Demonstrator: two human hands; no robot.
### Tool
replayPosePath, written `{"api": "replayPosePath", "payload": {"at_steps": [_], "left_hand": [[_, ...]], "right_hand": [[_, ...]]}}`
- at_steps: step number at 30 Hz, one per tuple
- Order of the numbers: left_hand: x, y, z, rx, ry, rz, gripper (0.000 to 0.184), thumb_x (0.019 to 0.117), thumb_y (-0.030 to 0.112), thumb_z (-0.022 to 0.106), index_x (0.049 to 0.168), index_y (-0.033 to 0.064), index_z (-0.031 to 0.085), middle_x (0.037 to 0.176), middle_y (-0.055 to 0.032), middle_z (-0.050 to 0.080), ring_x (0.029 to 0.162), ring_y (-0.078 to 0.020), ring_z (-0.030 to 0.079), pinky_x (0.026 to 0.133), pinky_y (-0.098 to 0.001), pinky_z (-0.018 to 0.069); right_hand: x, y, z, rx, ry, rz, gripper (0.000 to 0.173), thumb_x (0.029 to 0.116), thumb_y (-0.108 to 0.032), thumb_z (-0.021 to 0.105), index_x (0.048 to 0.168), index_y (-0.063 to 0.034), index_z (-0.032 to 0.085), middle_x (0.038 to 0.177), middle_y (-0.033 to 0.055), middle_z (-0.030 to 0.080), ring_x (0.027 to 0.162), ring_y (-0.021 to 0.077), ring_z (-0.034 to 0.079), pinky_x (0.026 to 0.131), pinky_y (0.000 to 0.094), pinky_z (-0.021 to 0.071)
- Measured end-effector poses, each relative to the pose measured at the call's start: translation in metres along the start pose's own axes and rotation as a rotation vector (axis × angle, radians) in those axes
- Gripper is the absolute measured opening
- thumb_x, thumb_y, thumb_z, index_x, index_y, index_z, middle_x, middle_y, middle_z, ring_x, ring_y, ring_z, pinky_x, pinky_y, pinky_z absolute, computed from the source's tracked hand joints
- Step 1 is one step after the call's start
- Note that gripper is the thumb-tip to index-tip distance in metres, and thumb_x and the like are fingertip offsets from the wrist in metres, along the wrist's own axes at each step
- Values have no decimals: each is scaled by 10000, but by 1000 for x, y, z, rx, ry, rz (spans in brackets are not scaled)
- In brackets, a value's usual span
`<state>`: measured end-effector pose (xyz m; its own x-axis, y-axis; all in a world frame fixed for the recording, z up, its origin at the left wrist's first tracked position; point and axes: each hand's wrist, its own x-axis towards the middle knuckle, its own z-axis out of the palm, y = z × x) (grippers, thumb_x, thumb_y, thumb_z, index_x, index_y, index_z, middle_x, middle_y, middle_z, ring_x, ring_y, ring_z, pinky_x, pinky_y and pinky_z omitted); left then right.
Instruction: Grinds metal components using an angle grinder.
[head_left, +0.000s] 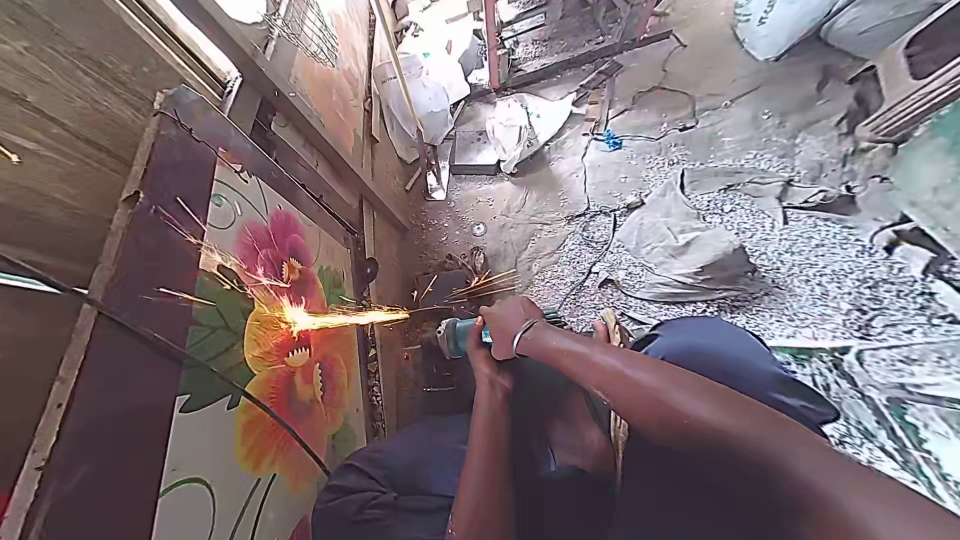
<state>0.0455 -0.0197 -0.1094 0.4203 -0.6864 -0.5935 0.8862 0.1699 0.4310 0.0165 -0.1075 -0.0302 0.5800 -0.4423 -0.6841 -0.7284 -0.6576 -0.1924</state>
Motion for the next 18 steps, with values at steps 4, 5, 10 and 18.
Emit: {"api": "replayPosePath", "payload": {"at_steps": [4, 5, 10, 18], "left_hand": [[2, -4, -4, 7, -1, 15, 284, 1012, 284, 421, 990, 75, 612, 822, -89, 695, 741, -194, 706, 657, -389, 608], [2, -4, -5, 7, -2, 17, 276, 1005, 281, 425, 992, 79, 612, 825, -87, 697, 743, -192, 706, 659, -389, 608], [-2, 0, 0, 32, 22, -3, 280, 1031, 291, 423, 1023, 75, 602, 838, -93, 688, 755, -200, 704, 665, -395, 607], [-2, -1, 3, 10, 27, -7, 278, 1026, 287, 412, 1011, 87, 605, 827, -77, 699, 742, -186, 713, 652, -379, 613]], "right_hand": [[1, 2, 4, -9, 19, -16, 631, 717, -355, 810, 1250, -74, 622, 1073, 210, 695, 998, 423, 681, 765, 629, 524], [1, 1, 4, -8, 23, -15, 634, 718, -350, 809, 1257, -77, 620, 1080, 211, 693, 1002, 424, 679, 766, 627, 524], [-2, 0, 0, 2, -7, 3, 626, 736, -384, 802, 1252, -69, 638, 1110, 219, 695, 1029, 426, 680, 778, 634, 530], [2, 3, 2, -5, 7, -7, 635, 721, -372, 811, 1251, -72, 631, 1095, 215, 694, 1007, 432, 679, 761, 629, 531]]}}
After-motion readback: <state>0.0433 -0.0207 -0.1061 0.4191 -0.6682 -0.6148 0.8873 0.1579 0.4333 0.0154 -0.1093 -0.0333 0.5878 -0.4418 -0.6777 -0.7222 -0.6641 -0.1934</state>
